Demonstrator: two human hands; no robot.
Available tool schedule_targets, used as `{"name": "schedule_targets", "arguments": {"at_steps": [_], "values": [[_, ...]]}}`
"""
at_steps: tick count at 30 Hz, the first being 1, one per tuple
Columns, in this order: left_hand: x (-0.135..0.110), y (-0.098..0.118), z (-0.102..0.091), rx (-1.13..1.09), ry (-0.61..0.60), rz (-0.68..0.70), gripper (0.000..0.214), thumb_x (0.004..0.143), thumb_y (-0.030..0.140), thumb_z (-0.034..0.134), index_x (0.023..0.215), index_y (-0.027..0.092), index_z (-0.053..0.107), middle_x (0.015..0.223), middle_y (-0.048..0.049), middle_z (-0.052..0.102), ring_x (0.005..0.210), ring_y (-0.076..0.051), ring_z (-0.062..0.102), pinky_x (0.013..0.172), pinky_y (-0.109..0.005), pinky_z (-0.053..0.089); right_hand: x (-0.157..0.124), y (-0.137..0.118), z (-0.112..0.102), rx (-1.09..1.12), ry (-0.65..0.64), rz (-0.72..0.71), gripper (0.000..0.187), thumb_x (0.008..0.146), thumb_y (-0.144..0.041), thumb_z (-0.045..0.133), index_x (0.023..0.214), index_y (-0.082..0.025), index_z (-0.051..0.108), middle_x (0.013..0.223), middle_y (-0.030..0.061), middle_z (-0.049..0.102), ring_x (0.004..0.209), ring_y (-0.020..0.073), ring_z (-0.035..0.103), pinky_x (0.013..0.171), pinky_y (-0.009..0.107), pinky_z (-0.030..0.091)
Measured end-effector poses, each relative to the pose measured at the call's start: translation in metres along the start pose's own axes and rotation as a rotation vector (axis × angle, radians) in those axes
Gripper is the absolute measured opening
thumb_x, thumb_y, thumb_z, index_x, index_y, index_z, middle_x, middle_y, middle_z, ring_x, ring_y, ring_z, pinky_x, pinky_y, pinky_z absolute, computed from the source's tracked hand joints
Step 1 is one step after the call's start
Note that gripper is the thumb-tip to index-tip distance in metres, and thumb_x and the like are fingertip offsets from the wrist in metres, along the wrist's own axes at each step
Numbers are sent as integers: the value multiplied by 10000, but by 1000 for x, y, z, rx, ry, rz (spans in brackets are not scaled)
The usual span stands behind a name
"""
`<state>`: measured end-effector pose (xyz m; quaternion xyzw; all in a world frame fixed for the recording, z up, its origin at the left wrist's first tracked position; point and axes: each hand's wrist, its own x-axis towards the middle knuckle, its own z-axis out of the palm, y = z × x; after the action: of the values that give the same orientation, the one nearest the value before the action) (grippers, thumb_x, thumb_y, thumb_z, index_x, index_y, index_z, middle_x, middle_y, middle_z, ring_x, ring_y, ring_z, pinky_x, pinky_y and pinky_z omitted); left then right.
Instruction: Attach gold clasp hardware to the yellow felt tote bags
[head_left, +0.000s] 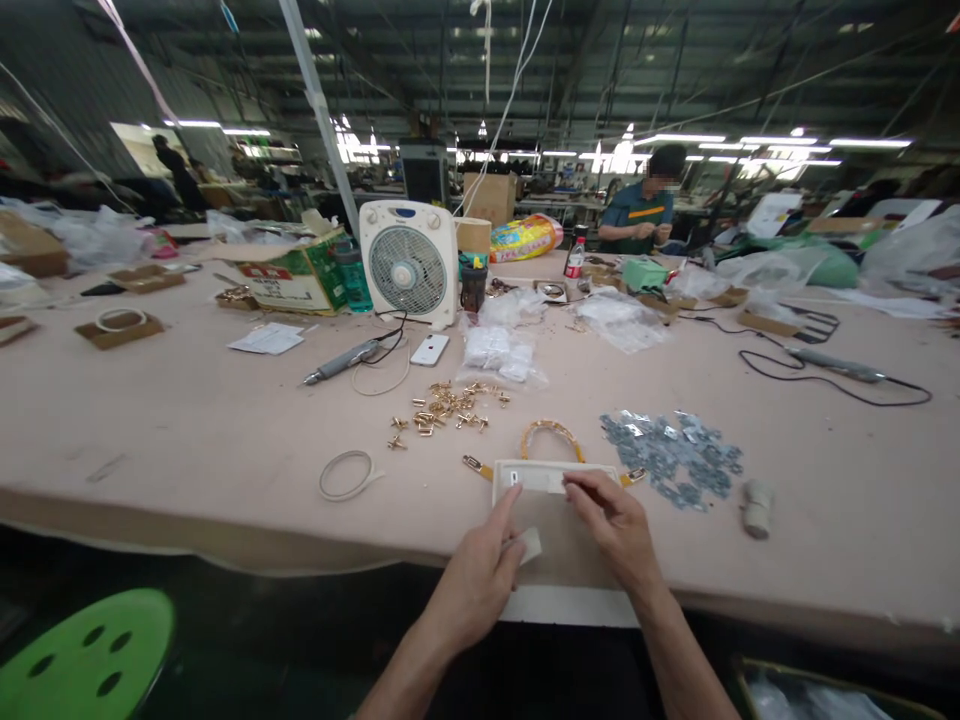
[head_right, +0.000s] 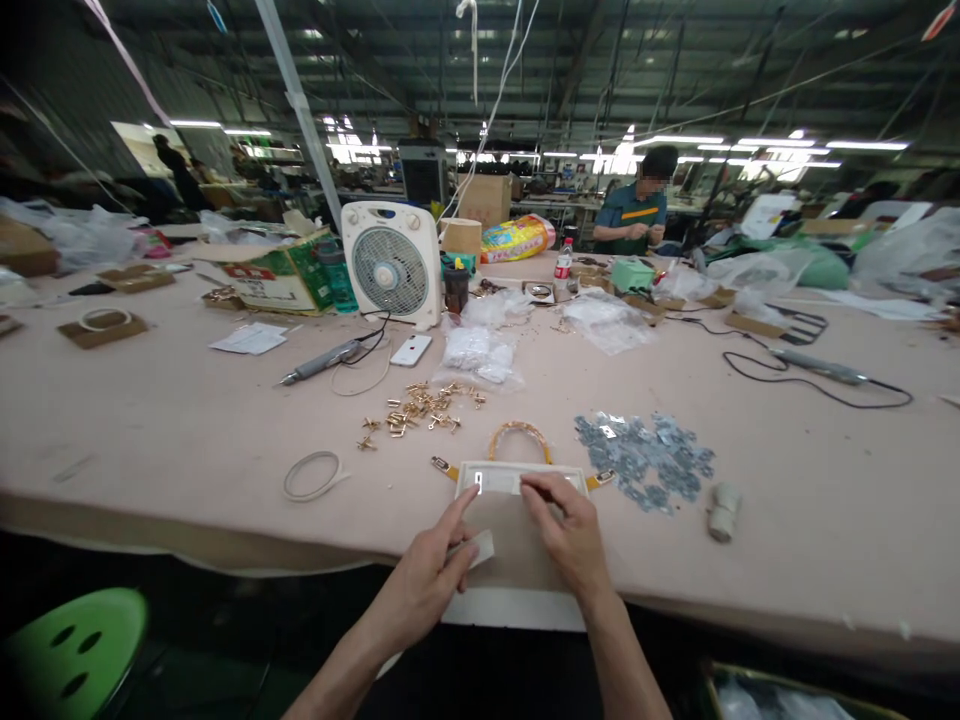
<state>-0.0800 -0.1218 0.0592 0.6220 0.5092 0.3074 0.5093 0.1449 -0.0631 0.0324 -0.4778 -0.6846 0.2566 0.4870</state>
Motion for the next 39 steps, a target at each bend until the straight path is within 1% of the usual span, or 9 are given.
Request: {"name": "schedule_targets", "arguments": {"at_steps": [3,7,11,14,16,21,26,32,39], "values": [[-3,6,-2,108,-12,34,661,1008,265,440,1646,221,276,1065,-76,743,895,-216,674,864,-327,486,-16,-24,0,0,-221,-134,223,987,-306,654,1187,-251,738,1101,84,758,957,224,722,865,361,610],[-6,10,-1,139,-4,72,608,1022,297,431,1621,236,347,1251,-119,737,1137,-277,670,1003,-365,464,-24,-40,6,-56,-336,-220,203,1011,-253,618,1180,-249,731,1065,81,759,979,217,725,870,340,614],[-9,13,-1,168,6,70,567,1024,328,436,1585,246,423,1158,-113,762,1038,-273,701,938,-349,494,-23,-42,8,-115,-401,-246,179,1039,-239,570,1077,-254,744,960,58,746,892,202,716,809,321,602],[-9,17,-1,151,-23,25,528,1037,352,413,1543,216,469,899,-74,762,793,-231,697,801,-320,511,-25,-42,6,-170,-400,-262,179,1042,-225,556,1055,-259,731,927,51,727,871,203,697,805,328,589],[-7,19,-3,133,-26,35,453,1037,360,414,1429,202,578,883,-63,750,716,-202,667,770,-306,508,-26,-42,5,-180,-376,-267,176,1041,-212,543,1024,-255,713,908,51,711,857,203,687,790,325,581],[-3,25,-10,207,-42,158,329,1026,372,480,985,223,770,969,-54,767,871,-202,664,838,-281,460,-27,-46,0,-162,-360,-252,133,1031,-199,547,1001,-252,665,908,49,682,851,209,669,781,325,569],[-5,26,-13,136,-33,175,303,996,341,535,880,203,779,840,-15,733,811,-180,640,773,-262,422,-32,-48,2,-113,-350,-262,128,1024,-161,540,998,-252,626,918,43,657,866,204,650,774,319,550],[2,2,-7,-149,79,-7,297,928,382,584,842,150,749,690,16,608,677,-149,521,656,-255,384,-51,-46,10,0,-255,-388,168,994,-91,544,1002,-248,602,901,36,641,841,189,635,737,295,542],[5,-20,8,157,71,-16,236,931,298,560,871,207,768,827,-23,747,809,-198,649,742,-277,412,0,-27,12,22,-143,-62,98,1022,-297,585,1020,-257,675,1110,67,687,1098,230,650,984,364,516]]}}
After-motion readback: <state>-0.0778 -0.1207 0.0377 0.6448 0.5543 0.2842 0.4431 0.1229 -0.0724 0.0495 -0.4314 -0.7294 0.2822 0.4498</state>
